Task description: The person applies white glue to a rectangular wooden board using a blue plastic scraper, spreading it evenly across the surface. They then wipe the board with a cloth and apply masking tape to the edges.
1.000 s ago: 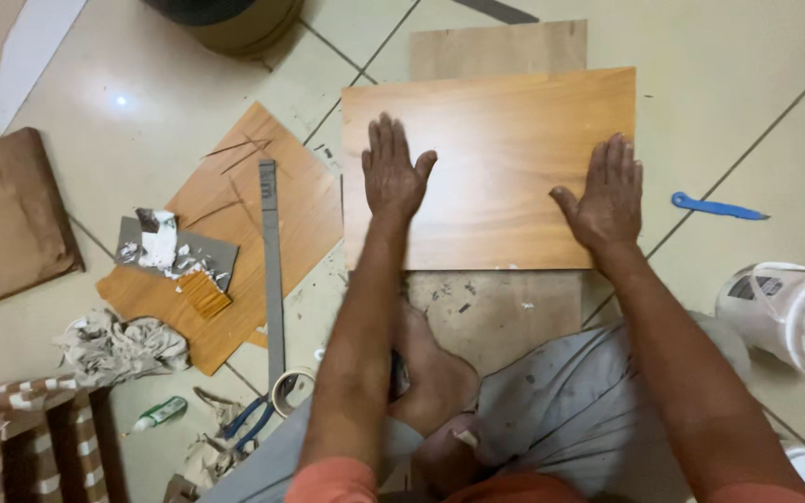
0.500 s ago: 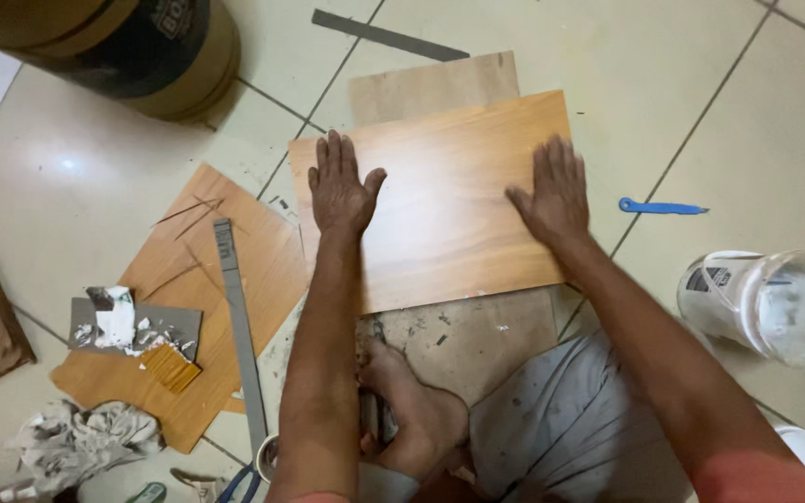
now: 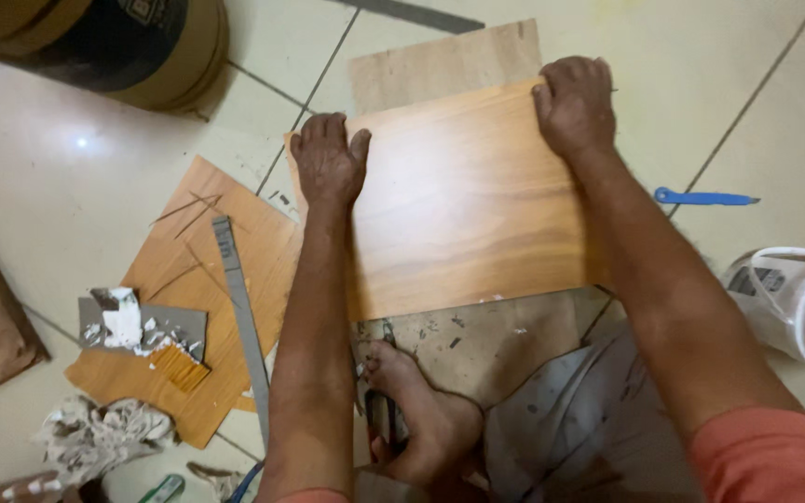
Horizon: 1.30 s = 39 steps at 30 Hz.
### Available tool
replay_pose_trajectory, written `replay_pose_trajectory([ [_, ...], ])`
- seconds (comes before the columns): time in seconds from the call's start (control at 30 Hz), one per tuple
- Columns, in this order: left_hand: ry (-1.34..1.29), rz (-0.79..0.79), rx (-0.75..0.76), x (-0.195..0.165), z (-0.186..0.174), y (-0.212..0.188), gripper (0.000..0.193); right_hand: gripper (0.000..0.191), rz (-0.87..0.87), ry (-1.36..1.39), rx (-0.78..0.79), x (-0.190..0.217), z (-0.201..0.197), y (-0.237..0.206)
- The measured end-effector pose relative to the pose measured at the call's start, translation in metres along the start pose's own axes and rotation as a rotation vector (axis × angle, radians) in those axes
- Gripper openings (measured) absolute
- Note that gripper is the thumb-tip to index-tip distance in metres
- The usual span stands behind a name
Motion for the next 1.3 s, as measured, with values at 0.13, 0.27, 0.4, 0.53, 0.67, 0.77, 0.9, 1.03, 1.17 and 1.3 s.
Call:
replay_pose_trajectory([
  [0.13,0.108,0.044,-0.083,-0.004,-0.004,0.007,0.054,0.021,0.015,0.054,0.013,0.002,-0.001,0.005],
  [0.27,0.048,-0.025,-0.020,0.003,-0.001,0.007,0.051,0.017,-0.077,0.015,-0.003,0.008,-0.003,0.001],
  [0.4,-0.028,-0.015,-0.039,0.005,0.000,0.005,0.051,0.016,-0.075,-0.009,0.025,0.007,0.000,-0.002],
  [0.53,0.096,0.060,-0.376,0.017,-0.025,0.008,0.053,0.015,-0.042,0.005,0.050,0.001,0.005,-0.004],
  [0.67,-0.121,-0.249,-0.185,0.071,-0.023,0.001,0.037,0.015,-0.072,-0.046,0.042,0.000,0.006,-0.009],
  [0.77,-0.321,-0.155,-0.338,0.072,-0.027,-0.006,0.031,0.017,-0.059,-0.001,0.024,-0.001,0.004,-0.010],
  [0.9,-0.407,-0.153,-0.290,0.068,-0.027,0.001,0.034,0.019,-0.032,0.004,0.056,0.003,0.003,-0.004],
  [1.03,-0.390,-0.036,-0.497,0.069,-0.052,-0.032,0.050,0.045,-0.086,-0.019,-0.125,0.017,-0.020,-0.006],
  [1.17,-0.539,-0.313,-0.362,0.097,-0.037,-0.097,0.031,0.047,0.345,0.098,-0.029,-0.001,-0.025,-0.047],
  [1.3,-0.691,-0.294,-0.515,0.095,-0.038,-0.133,0.025,0.028,0.723,0.249,-0.069,-0.011,-0.036,-0.102],
])
Point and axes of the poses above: each hand's wrist, its own y-axis towards the middle knuckle, its own z-axis out of the palm, x = y × z, the point moved 6 cm from there along y, towards the middle knuckle, and after that the axes turned 6 degrees about -z, right-handed, at the moved point
